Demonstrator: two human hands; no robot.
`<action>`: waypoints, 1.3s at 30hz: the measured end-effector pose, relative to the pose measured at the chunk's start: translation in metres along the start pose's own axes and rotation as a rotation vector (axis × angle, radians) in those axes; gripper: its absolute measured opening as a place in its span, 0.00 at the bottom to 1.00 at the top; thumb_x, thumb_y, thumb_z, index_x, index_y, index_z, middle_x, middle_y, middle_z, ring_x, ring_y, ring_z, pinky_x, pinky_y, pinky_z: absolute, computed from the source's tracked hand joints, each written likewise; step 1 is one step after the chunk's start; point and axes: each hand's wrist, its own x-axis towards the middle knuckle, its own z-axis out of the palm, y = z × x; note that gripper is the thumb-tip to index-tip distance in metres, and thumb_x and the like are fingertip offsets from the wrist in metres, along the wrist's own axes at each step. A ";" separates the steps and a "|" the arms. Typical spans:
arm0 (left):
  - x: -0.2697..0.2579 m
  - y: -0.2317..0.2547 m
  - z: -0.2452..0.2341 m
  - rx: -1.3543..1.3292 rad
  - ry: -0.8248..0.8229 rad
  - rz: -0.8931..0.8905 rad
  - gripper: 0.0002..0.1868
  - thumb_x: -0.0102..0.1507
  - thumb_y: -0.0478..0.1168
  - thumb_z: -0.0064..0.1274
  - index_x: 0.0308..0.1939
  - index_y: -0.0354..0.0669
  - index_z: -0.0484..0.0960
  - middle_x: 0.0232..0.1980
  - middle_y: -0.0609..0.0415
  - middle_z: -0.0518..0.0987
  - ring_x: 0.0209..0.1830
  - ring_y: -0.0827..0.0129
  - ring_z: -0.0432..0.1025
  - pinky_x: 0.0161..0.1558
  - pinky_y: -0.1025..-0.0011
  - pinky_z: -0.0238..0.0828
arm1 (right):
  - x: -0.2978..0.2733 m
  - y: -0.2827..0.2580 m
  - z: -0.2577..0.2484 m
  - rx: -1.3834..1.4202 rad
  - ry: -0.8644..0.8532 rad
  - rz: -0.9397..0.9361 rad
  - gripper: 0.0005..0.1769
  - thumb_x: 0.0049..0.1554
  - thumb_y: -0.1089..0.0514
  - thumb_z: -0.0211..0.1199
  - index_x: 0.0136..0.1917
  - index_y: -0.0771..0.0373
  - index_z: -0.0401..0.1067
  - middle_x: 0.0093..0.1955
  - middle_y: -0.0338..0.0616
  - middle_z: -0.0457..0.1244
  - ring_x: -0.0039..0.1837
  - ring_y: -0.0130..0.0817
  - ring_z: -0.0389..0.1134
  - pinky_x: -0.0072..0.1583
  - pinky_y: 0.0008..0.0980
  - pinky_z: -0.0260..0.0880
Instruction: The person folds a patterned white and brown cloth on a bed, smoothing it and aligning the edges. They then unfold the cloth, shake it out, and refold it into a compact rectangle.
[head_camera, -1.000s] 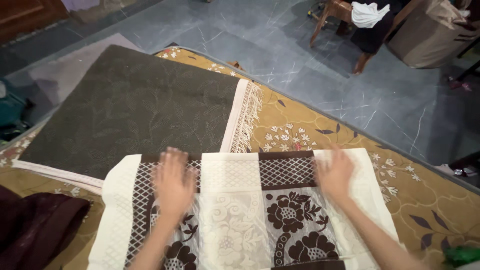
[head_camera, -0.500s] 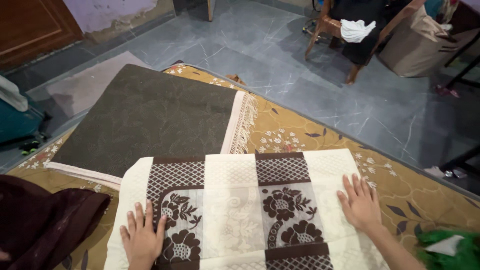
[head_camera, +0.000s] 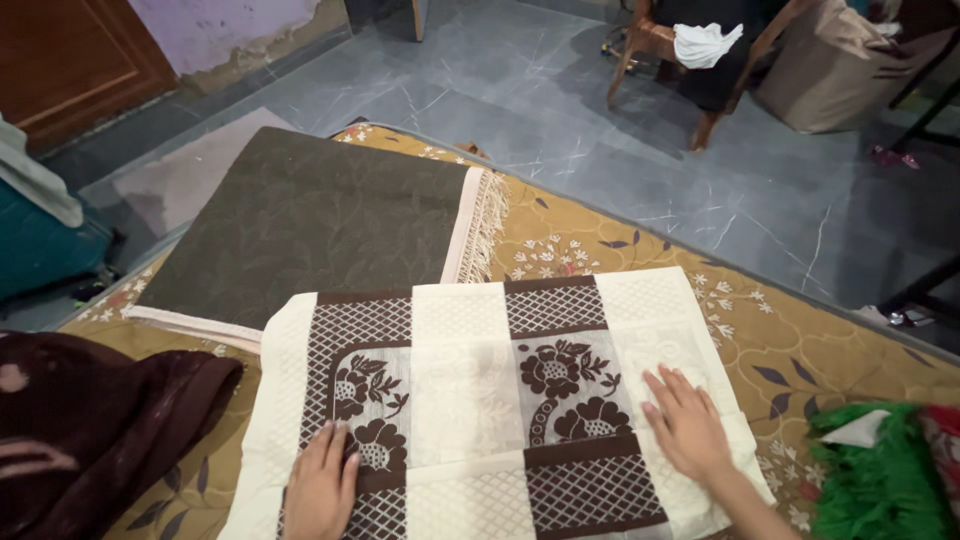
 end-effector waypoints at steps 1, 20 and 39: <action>-0.005 -0.003 -0.009 -0.087 0.079 0.050 0.34 0.67 0.65 0.36 0.71 0.53 0.67 0.73 0.49 0.68 0.74 0.58 0.61 0.72 0.56 0.54 | -0.001 0.004 -0.007 0.027 -0.037 -0.037 0.31 0.60 0.39 0.54 0.73 0.47 0.60 0.79 0.43 0.52 0.80 0.42 0.47 0.77 0.49 0.41; -0.048 -0.093 0.014 -0.364 -0.718 0.037 0.11 0.49 0.34 0.63 0.35 0.43 0.81 0.30 0.47 0.79 0.36 0.62 0.80 0.44 0.68 0.74 | -0.068 0.049 -0.089 0.257 -0.894 -0.079 0.19 0.43 0.54 0.81 0.41 0.61 0.74 0.38 0.37 0.69 0.47 0.34 0.72 0.50 0.33 0.69; -0.093 -0.122 0.003 0.146 -0.644 -0.152 0.12 0.59 0.51 0.55 0.42 0.74 0.92 0.52 0.62 0.86 0.60 0.70 0.79 0.68 0.73 0.71 | -0.148 0.104 -0.039 0.024 -0.854 -0.068 0.13 0.47 0.58 0.68 0.48 0.50 0.81 0.46 0.38 0.73 0.52 0.37 0.75 0.54 0.34 0.74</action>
